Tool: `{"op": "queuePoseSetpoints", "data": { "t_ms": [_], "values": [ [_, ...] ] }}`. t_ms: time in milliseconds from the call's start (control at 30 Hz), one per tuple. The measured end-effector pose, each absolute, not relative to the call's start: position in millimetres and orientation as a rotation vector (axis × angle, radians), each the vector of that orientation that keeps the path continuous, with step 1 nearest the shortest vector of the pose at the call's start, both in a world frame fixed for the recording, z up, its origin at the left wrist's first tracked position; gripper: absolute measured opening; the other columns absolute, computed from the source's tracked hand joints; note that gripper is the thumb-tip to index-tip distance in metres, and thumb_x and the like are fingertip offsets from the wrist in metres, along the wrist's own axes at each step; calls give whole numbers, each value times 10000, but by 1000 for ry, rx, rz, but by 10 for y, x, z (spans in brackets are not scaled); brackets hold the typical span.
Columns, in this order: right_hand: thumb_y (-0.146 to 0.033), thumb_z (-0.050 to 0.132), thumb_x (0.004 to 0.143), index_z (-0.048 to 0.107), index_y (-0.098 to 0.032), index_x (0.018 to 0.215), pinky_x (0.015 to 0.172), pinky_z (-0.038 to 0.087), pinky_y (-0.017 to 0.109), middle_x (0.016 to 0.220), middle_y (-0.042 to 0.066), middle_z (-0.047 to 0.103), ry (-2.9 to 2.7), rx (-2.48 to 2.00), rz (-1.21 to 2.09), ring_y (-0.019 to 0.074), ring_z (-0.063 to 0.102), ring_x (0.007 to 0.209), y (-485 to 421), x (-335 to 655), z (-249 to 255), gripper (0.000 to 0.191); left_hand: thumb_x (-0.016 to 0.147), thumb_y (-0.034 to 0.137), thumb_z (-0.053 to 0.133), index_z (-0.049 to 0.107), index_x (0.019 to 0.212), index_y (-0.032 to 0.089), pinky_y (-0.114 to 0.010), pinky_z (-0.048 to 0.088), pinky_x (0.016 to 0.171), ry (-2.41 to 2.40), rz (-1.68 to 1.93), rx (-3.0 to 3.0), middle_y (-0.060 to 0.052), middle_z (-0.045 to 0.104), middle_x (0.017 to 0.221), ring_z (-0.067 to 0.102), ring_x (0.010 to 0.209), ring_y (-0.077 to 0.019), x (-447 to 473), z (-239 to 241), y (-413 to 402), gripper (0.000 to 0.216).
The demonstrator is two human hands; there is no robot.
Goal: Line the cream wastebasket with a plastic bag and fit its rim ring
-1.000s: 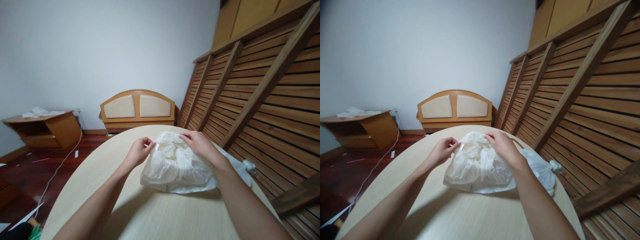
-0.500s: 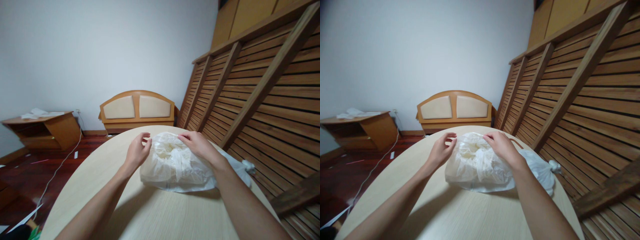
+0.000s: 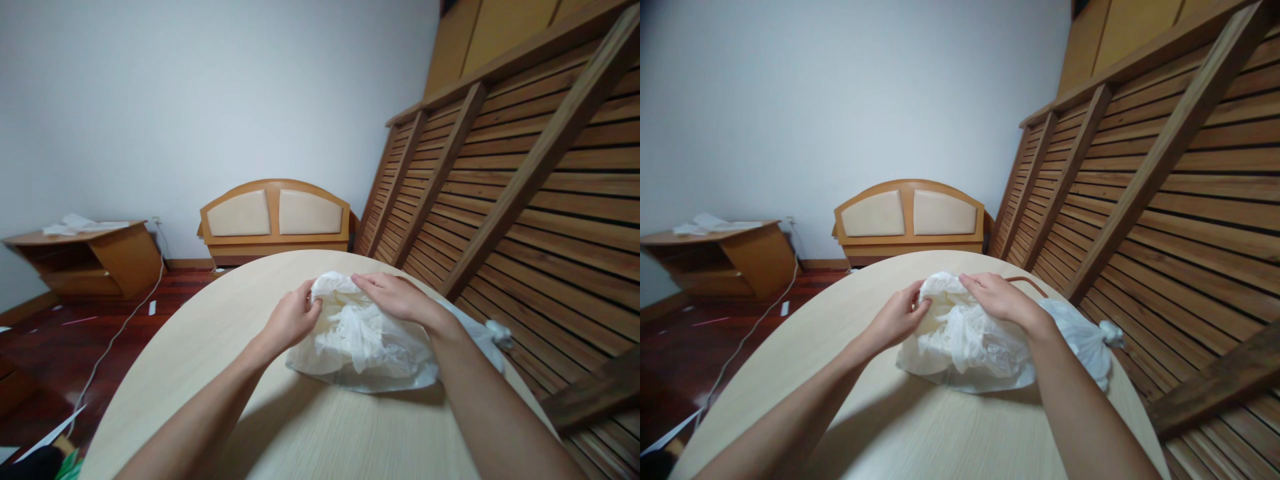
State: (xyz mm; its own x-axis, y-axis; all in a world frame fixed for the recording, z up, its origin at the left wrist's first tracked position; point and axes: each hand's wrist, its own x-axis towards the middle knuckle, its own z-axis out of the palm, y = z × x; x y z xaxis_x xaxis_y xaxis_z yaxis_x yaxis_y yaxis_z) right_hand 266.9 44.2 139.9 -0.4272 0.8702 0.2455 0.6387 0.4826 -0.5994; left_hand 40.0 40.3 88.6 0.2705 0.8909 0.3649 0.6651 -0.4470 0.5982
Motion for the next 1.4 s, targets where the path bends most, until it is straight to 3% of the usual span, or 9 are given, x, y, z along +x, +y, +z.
{"op": "queuePoseSetpoints", "data": {
  "t_ms": [200,433,633,800,1000,1100,1167,1233,1400],
  "values": [
    [-501,337,1020,754,-208,952,1008,475,406,1038,75,770,-2108,-1223,691,263,683,1042,588,2730,1334,515,861,155,473,682,1191,182,-262,446,687,1446,1011,2174,-50,746,874,650,758,-200,404,908,416,391],
    [-449,436,982,703,-188,937,822,500,332,988,97,746,-1922,-1417,388,246,681,897,611,2834,1339,376,764,158,510,747,881,105,-238,410,620,1471,1016,1928,-54,726,749,630,693,-198,158,975,595,270],
    [-482,409,1002,655,-166,953,546,449,257,710,44,637,-1751,-1583,794,148,574,565,635,2977,1284,402,725,225,512,747,886,78,-235,447,571,1484,1003,1724,-77,743,756,670,675,-213,-2,984,683,320],
    [-333,524,977,571,-172,1209,470,374,205,681,-13,586,-1558,-1545,1043,95,520,500,610,2909,1348,286,695,224,516,737,824,85,-231,446,567,1512,1002,1616,-68,723,713,657,654,-198,-67,964,716,291],
    [-558,398,1006,612,-177,1142,528,442,225,706,47,682,-1624,-1572,1239,141,643,584,499,2899,1429,458,674,214,531,721,729,95,-221,407,520,1562,1001,1537,-48,684,631,613,579,-175,-113,961,745,231],
    [-401,588,954,573,-180,1252,610,489,223,789,31,707,-1597,-1421,1219,129,656,655,515,2915,1401,371,668,208,539,720,717,104,-217,403,513,1568,1005,1514,-38,677,621,606,571,-170,-109,956,746,215],
    [-279,659,903,502,-175,1360,667,516,226,844,29,721,-1557,-1313,1224,128,665,701,569,2933,1349,494,665,207,547,720,716,108,-214,399,510,1566,1008,1507,-33,674,620,603,570,-169,-103,948,752,205],
    [-218,660,885,451,-163,1412,706,538,236,895,46,733,-1511,-1247,1246,135,672,728,649,2961,1283,569,663,209,552,717,711,109,-213,394,506,1563,1013,1504,-35,673,623,600,567,-167,-99,936,763,198],
    [-268,520,965,448,-159,1410,689,565,268,1051,113,728,-1362,-1421,945,165,697,773,875,3058,1093,463,667,215,543,698,682,108,-211,398,512,1557,1018,1506,-49,674,638,598,575,-165,-93,907,793,189]
  ]
}}
